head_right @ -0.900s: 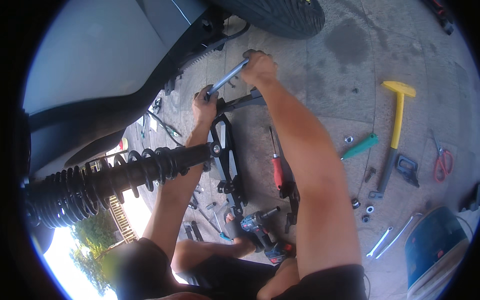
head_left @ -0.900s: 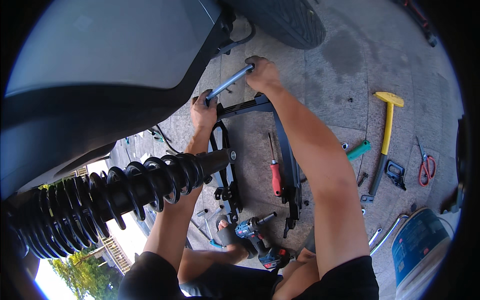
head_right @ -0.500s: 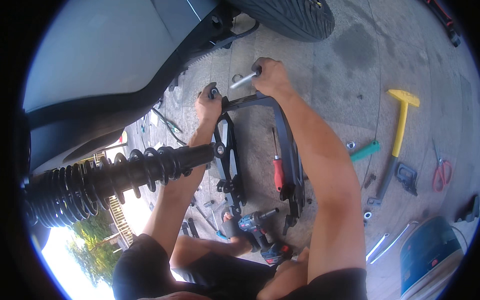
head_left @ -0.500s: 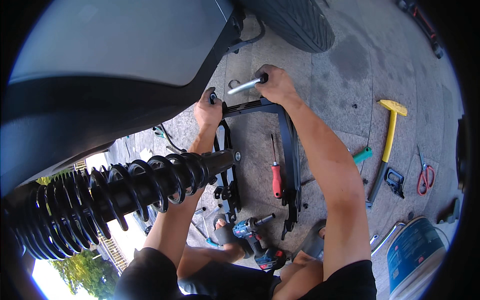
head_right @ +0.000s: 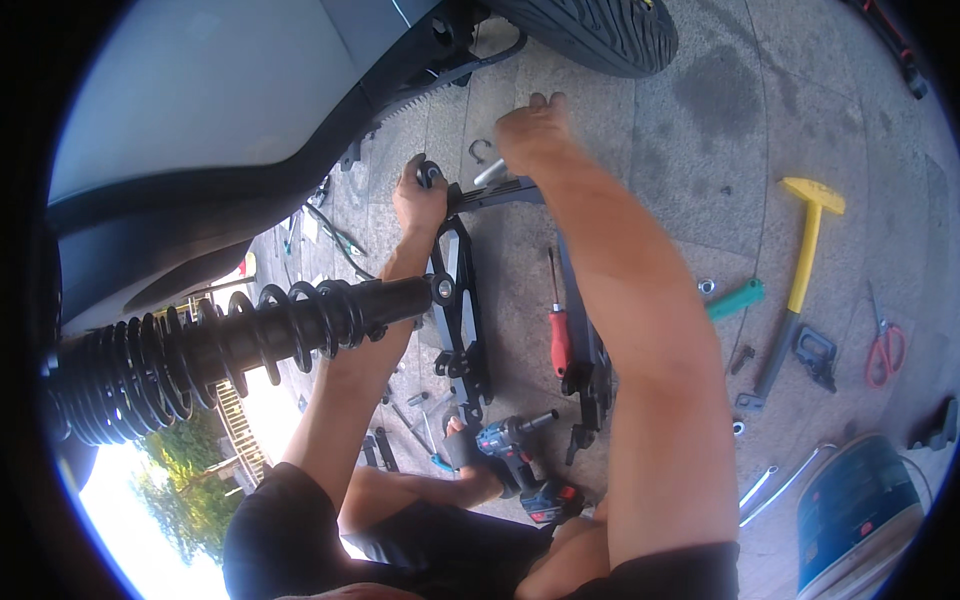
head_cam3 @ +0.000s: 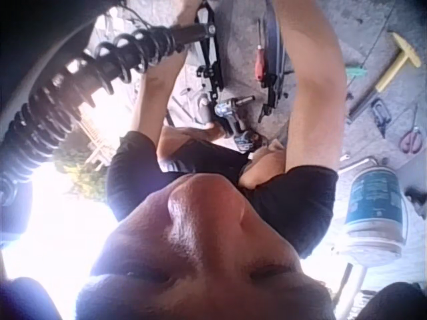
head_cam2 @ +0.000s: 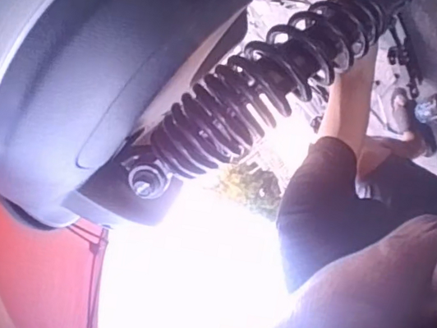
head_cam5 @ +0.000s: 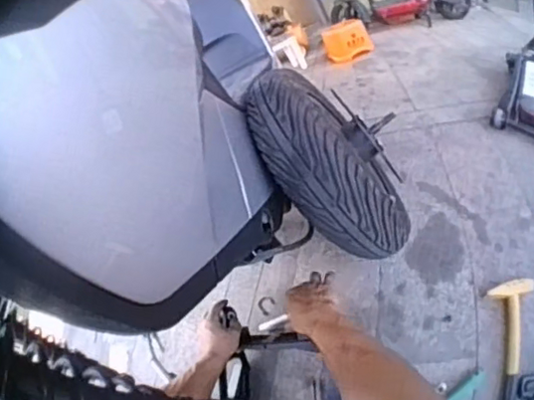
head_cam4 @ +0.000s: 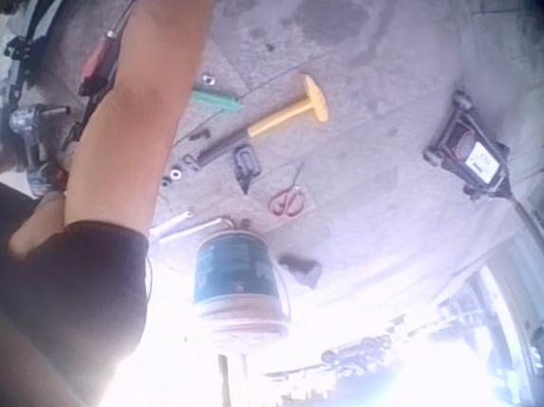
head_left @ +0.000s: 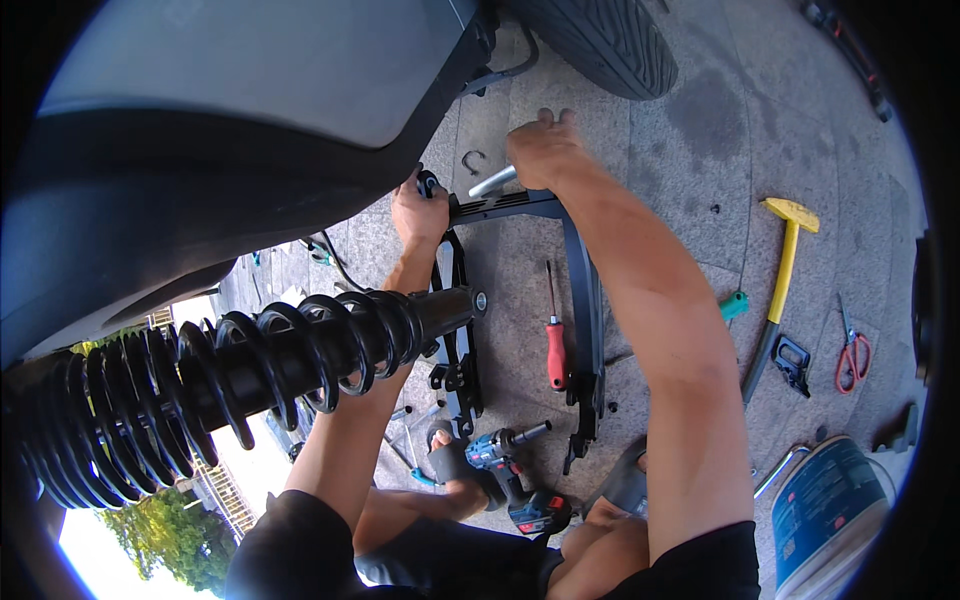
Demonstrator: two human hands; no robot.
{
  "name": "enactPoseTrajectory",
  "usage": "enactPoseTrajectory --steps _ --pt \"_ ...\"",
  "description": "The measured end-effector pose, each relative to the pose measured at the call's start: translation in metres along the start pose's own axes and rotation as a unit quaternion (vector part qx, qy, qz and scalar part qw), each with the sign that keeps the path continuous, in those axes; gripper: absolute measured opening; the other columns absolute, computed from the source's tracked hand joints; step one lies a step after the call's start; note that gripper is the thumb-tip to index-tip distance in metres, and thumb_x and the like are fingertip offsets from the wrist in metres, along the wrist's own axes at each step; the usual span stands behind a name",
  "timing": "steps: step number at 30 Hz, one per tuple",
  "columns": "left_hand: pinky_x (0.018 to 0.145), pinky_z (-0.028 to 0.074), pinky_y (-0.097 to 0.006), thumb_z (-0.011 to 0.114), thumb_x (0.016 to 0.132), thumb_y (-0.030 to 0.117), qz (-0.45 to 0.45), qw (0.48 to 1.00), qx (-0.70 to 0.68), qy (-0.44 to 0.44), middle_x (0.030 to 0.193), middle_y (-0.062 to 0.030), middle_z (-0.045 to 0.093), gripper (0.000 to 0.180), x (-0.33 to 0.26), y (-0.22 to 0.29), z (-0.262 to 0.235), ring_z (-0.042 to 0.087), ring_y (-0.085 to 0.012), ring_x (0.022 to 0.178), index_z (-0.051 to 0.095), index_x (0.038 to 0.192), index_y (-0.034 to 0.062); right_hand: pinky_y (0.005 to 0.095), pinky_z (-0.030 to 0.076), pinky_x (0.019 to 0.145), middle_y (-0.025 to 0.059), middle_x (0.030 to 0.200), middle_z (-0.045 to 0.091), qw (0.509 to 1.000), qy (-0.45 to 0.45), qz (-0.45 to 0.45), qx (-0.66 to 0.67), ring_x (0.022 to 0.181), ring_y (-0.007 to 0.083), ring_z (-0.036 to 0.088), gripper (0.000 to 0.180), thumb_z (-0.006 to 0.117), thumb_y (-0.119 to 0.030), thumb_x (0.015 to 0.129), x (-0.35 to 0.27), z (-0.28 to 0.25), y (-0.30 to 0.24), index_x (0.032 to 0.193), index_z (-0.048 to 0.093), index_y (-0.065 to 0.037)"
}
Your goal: The person assembles a motorcycle suspension component on the floor. They use a screwdriver to tighten bolts, insert a metal rod, and attach a spring assembly to the frame.
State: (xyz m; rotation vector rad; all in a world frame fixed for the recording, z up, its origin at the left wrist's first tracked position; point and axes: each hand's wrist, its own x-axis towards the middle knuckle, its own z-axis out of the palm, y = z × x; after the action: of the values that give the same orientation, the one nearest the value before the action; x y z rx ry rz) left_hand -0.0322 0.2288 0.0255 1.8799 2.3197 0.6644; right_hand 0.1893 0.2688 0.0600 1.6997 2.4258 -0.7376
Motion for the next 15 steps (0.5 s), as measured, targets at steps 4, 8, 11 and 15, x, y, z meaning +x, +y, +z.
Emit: enactPoseTrajectory --steps 4,8,11,15 --pt "0.089 0.047 -0.042 0.068 0.07 0.017 -0.01 1.0 0.005 0.001 0.107 -0.0215 0.063 0.046 0.001 0.0 0.0 0.06 -0.0374 0.102 0.062 0.113 0.0023 0.0603 0.023 0.106 0.0173 0.107 0.064 0.998 0.043 -0.035 0.002 0.121 0.033 0.045 0.024 0.06 -0.006 0.08 -0.005 -0.005 -0.008 0.102 0.068 0.0" --pt "0.084 0.048 -0.042 0.068 0.069 0.017 -0.003 1.0 -0.008 0.015 0.1 -0.0221 0.064 0.041 -0.001 0.005 -0.003 0.062 -0.0373 0.095 0.063 0.106 0.0014 0.0622 0.023 0.106 0.013 0.104 0.063 0.992 0.119 -0.036 0.029 0.117 0.0295 0.045 0.022 0.059 -0.007 0.08 -0.014 -0.002 -0.004 0.099 0.069 -0.003" --pt "0.084 0.05 -0.04 0.066 0.071 0.018 -0.009 1.0 -0.007 0.001 0.098 -0.0214 0.066 0.042 -0.003 0.01 -0.008 0.064 -0.0356 0.094 0.064 0.109 0.0026 0.0629 0.024 0.105 0.0101 0.104 0.062 0.986 0.157 -0.035 0.04 0.116 0.0283 0.044 0.021 0.059 -0.01 0.081 -0.021 0.001 0.001 0.099 0.069 -0.005" --pt "0.085 0.05 -0.038 0.065 0.072 0.018 0.004 1.0 -0.011 -0.016 0.098 -0.0213 0.068 0.043 -0.003 0.015 -0.014 0.065 -0.0348 0.095 0.065 0.112 0.0013 0.0616 0.026 0.103 0.0076 0.104 0.061 0.981 0.185 -0.045 0.026 0.114 0.0272 0.045 0.02 0.06 -0.014 0.083 -0.027 0.006 0.003 0.099 0.068 -0.008"
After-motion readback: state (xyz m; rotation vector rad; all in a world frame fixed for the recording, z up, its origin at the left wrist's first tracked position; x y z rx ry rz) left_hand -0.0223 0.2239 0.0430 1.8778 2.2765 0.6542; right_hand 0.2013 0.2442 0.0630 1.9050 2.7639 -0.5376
